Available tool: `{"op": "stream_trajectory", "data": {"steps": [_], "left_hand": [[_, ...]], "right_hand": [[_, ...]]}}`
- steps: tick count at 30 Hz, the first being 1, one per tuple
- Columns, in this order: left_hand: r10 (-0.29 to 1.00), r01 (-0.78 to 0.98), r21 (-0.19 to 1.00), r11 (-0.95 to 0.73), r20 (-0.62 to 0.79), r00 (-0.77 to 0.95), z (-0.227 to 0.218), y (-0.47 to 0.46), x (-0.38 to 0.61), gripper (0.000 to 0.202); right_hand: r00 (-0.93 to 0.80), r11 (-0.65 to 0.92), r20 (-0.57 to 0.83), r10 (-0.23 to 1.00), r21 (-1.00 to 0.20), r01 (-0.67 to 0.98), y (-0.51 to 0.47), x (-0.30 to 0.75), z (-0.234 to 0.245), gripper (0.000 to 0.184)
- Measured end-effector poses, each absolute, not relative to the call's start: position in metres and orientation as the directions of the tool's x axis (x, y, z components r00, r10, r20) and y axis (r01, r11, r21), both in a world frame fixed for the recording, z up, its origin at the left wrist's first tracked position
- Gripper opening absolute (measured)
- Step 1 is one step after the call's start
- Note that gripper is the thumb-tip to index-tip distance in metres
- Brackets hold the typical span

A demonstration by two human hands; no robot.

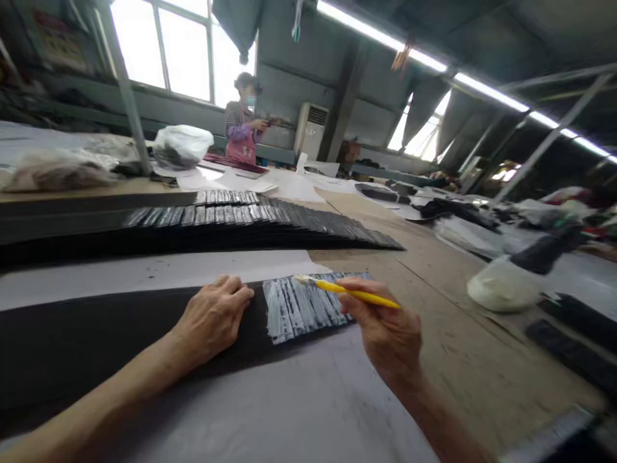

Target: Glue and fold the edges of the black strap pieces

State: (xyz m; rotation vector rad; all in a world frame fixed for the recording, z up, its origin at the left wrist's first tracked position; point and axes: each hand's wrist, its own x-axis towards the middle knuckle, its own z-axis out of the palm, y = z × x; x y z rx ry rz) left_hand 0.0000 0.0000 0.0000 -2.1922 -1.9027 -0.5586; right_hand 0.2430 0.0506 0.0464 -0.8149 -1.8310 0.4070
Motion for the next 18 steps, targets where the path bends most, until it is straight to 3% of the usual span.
{"op": "stream_trajectory", "data": {"steps": [9, 13, 18], "left_hand": [[0.914, 0.987, 0.080, -0.137, 0.395, 0.095, 0.001, -0.002, 0.001, 0.024], [0.915, 0.990, 0.067, -0.124, 0.395, 0.087, 0.001, -0.003, 0.001, 0.023], [0.919, 0.991, 0.059, -0.122, 0.384, 0.091, 0.003, -0.004, 0.001, 0.022]], "right_hand": [[-0.323, 0.725, 0.650, 0.688, -0.631, 0.274, 0.068, 0.211, 0.036, 0.007], [-0.432, 0.791, 0.662, 0.612, -0.528, 0.311, 0.050, 0.224, 0.040, 0.009], [-0.630, 0.934, 0.691, 0.354, -0.294, 0.201, 0.009, 0.263, 0.039, 0.028]]}}
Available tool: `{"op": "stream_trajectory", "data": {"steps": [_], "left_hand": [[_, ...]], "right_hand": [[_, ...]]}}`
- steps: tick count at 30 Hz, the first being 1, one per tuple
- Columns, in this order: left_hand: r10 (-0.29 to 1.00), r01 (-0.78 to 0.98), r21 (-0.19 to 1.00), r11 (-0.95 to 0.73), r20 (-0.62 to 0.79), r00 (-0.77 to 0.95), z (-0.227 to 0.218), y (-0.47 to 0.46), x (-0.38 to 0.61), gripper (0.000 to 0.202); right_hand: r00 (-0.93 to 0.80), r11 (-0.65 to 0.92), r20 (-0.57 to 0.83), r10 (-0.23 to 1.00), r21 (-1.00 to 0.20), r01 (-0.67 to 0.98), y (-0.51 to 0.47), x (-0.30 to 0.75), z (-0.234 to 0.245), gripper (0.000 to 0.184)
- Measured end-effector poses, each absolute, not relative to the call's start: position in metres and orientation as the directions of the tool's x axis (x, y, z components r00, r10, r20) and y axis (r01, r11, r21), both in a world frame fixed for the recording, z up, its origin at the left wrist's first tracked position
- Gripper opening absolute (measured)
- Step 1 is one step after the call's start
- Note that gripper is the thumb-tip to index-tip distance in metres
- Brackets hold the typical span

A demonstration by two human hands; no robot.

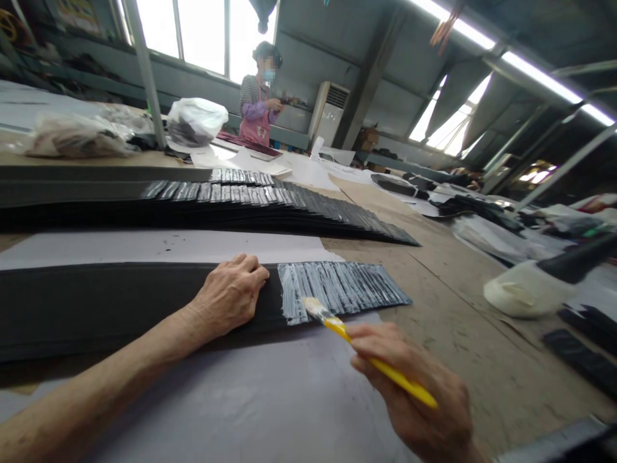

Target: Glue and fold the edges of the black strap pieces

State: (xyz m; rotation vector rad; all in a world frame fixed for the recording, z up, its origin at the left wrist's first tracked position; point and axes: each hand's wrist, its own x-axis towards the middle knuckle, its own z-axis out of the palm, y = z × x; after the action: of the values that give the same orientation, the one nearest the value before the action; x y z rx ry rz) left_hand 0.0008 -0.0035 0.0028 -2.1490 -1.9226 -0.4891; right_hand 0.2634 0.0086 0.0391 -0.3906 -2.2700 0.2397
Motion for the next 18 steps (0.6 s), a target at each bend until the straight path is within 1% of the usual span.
{"op": "stream_trajectory", "data": {"steps": [3, 6, 9, 12, 15, 18], "left_hand": [[0.916, 0.990, 0.057, -0.128, 0.390, 0.096, 0.003, -0.002, 0.001, 0.022], [0.914, 0.990, 0.070, -0.126, 0.395, 0.089, 0.002, -0.001, 0.001, 0.022], [0.915, 0.988, 0.085, -0.131, 0.394, 0.087, 0.002, -0.001, 0.001, 0.023], [0.915, 0.985, 0.100, -0.138, 0.393, 0.089, 0.001, -0.002, 0.001, 0.024], [0.919, 0.983, 0.116, -0.142, 0.385, 0.087, 0.001, -0.001, 0.002, 0.025], [0.921, 0.985, 0.108, -0.134, 0.381, 0.083, 0.001, -0.001, 0.002, 0.025]], "right_hand": [[-0.684, 0.963, 0.678, 0.269, -0.180, 0.199, -0.009, 0.283, 0.042, 0.031], [-0.658, 0.967, 0.711, 0.247, -0.136, 0.216, -0.010, 0.286, 0.052, 0.028], [-0.568, 0.961, 0.778, 0.267, -0.172, 0.216, 0.006, 0.268, 0.060, 0.032], [-0.486, 0.960, 0.829, 0.279, -0.222, 0.172, 0.031, 0.238, 0.057, 0.030], [-0.495, 0.965, 0.829, 0.261, -0.233, 0.119, 0.054, 0.210, 0.045, 0.025], [-0.522, 0.968, 0.817, 0.245, -0.237, 0.083, 0.061, 0.199, 0.035, 0.021]]}}
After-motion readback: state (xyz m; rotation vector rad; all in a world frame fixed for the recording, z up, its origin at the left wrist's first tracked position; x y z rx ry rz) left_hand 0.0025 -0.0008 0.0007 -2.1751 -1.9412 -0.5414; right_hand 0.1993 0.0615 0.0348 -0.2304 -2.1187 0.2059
